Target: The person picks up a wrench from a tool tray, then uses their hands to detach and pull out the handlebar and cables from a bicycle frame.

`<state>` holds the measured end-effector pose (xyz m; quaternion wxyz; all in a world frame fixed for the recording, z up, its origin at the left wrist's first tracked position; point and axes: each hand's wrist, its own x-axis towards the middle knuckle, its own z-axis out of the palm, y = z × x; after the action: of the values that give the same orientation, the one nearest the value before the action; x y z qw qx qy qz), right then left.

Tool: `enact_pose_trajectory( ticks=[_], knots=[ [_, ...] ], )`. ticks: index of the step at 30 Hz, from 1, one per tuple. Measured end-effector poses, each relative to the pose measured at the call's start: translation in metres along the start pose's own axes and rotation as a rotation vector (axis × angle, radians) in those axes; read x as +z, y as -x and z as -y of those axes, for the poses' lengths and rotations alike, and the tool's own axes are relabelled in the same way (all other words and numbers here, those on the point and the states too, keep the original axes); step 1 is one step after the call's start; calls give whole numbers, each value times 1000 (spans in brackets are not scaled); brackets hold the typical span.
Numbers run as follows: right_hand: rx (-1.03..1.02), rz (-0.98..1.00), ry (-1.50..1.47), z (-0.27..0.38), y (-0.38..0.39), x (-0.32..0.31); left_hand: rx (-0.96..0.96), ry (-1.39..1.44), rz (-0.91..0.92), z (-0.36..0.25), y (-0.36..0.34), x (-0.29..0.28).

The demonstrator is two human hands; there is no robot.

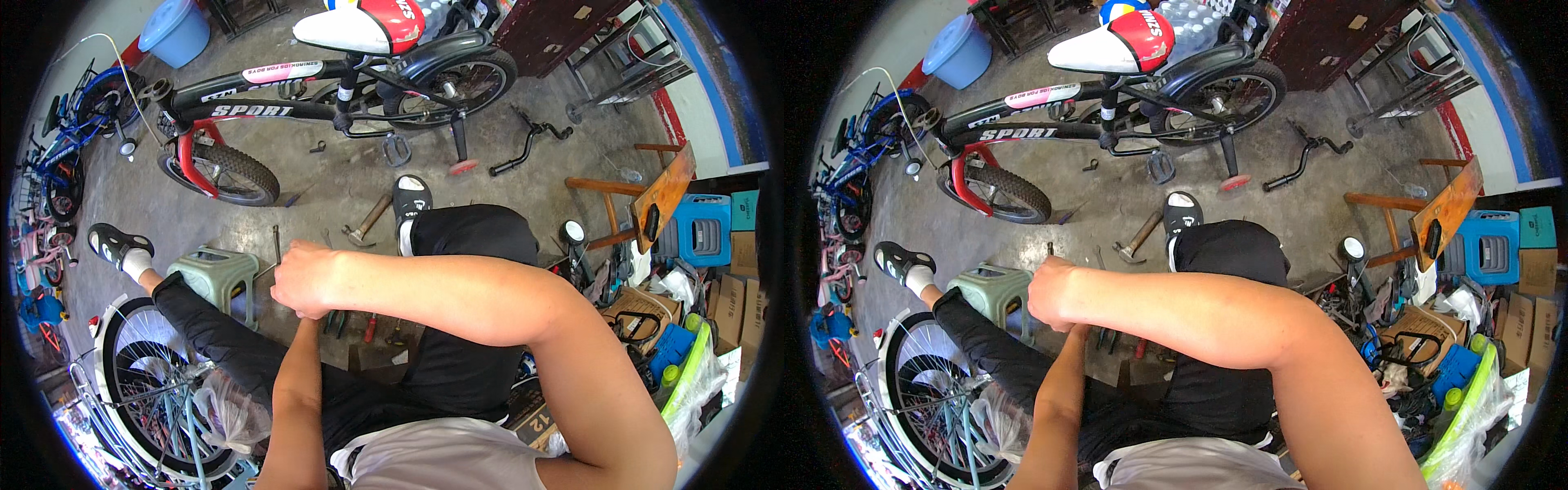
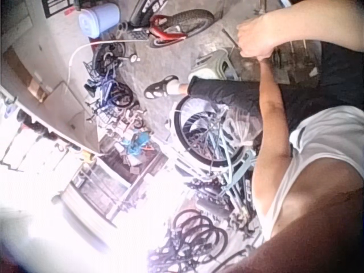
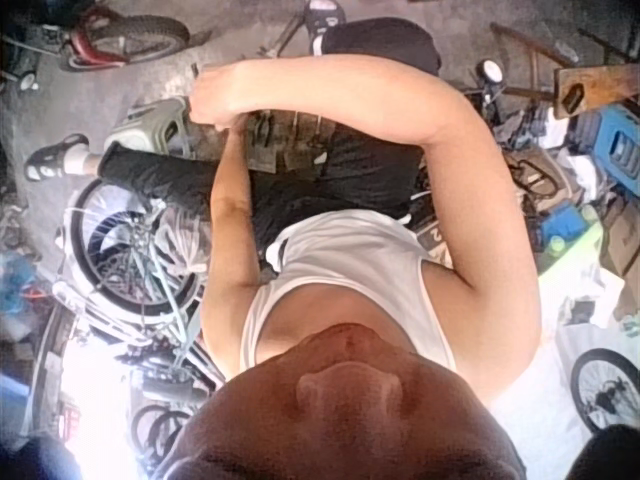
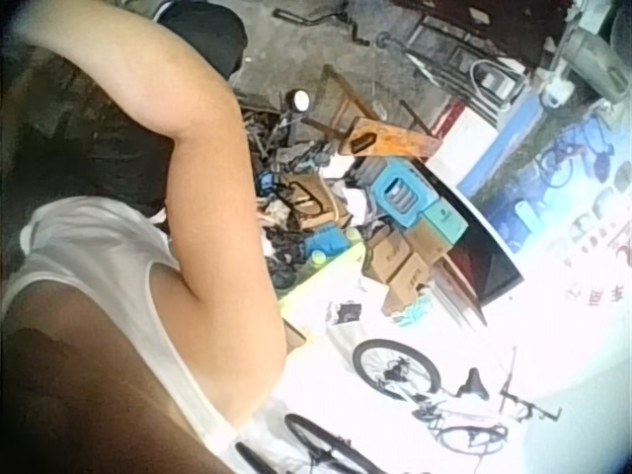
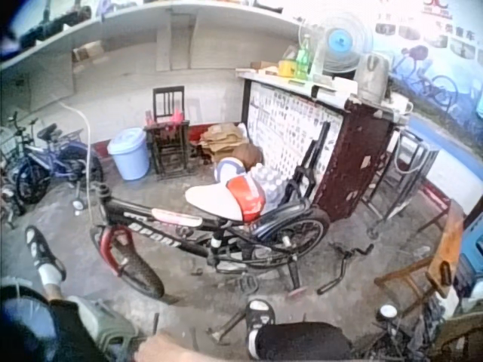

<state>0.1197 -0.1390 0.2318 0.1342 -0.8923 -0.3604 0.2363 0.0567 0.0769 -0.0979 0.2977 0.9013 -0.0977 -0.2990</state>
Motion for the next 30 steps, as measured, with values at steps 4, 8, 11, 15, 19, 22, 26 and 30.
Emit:
enact_pose_trajectory(
  ticks=[4, 8, 11, 15, 19, 22, 26, 30],
  knots=[
    [2, -5, 10, -1, -3, 3, 304, 291, -199, -32, 4, 16],
    [-2, 33, -15, -7, -3, -9, 443, 473, -273, -56, 21, 30],
    [-49, 4, -86, -29, 3, -38, -108, -14, 51, 5, 23, 51],
    [94, -334, -82, -87, 34, -56, -102, -31, -82, -12, 32, 50],
    [220, -212, -169, -106, 47, -68, -289, 8, -14, -22, 31, 42],
    [207, -203, -207, -106, 46, -66, -365, 12, -40, -18, 30, 41],
    [157, -182, -241, -106, 37, -62, -349, 18, -15, 3, 30, 49],
    [132, -190, -224, -109, 29, -59, -367, 14, 32, 6, 27, 50]
  ],
)
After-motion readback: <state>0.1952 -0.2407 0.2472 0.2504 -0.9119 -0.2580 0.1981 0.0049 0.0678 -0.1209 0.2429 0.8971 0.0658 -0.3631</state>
